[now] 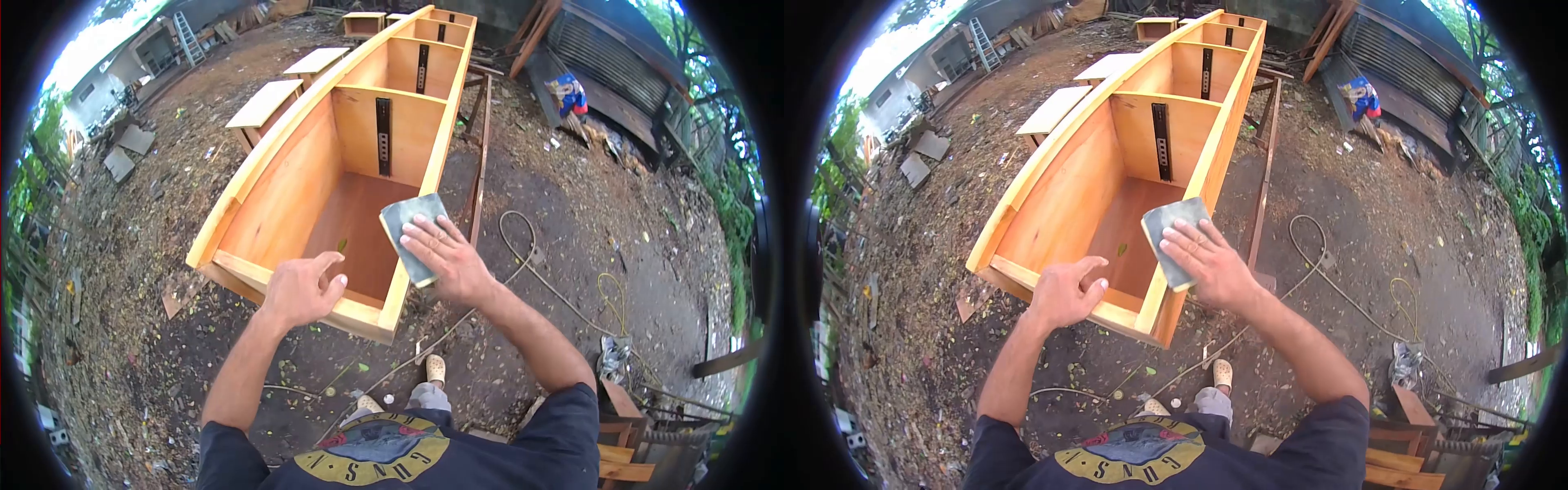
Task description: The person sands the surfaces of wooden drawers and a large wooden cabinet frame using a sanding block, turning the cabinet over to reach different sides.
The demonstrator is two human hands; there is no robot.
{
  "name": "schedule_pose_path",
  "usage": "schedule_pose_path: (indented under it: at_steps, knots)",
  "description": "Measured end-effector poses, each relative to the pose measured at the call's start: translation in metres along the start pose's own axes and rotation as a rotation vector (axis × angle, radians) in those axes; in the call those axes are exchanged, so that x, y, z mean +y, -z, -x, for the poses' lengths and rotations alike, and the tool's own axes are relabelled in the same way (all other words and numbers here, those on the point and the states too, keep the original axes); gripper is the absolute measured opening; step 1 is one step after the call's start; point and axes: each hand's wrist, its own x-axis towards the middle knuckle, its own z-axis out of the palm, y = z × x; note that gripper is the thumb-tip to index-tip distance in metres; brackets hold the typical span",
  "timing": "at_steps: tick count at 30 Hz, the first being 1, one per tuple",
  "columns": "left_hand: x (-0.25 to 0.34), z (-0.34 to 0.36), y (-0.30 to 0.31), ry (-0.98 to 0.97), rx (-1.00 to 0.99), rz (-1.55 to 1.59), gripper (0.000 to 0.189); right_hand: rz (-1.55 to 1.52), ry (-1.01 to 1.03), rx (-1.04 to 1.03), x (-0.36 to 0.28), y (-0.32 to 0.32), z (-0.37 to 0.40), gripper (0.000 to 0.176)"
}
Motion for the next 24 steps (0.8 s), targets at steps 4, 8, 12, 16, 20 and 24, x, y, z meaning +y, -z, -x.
schedule_pose_path:
  at_steps: [4,8,12,16,20,24]
  knots:
    - [0.007,-0.003,0.003,0.078,-0.044,-0.033,0.041,0.02,0.001,0.036,0.078,-0.011,-0.023,0.063]
    - [0.013,-0.011,0.004,0.181,-0.037,-0.018,0.044,0.068,0.011,0.025,0.169,-0.02,-0.051,0.06]
    - [0.02,-0.021,0.0,0.311,0.031,0.02,0.045,0.035,-0.021,0.043,0.263,-0.031,-0.078,0.061]
    - [0.019,-0.027,-0.006,0.417,0.068,-0.004,0.043,0.025,-0.045,0.096,0.357,-0.048,-0.107,0.061]
    - [0.026,-0.035,-0.012,0.543,0.171,0.078,0.041,0.066,-0.075,0.123,0.438,-0.063,-0.13,0.061]
    - [0.025,-0.038,-0.015,0.538,0.224,0.01,0.041,0.114,-0.091,0.118,0.512,-0.076,-0.157,0.059]
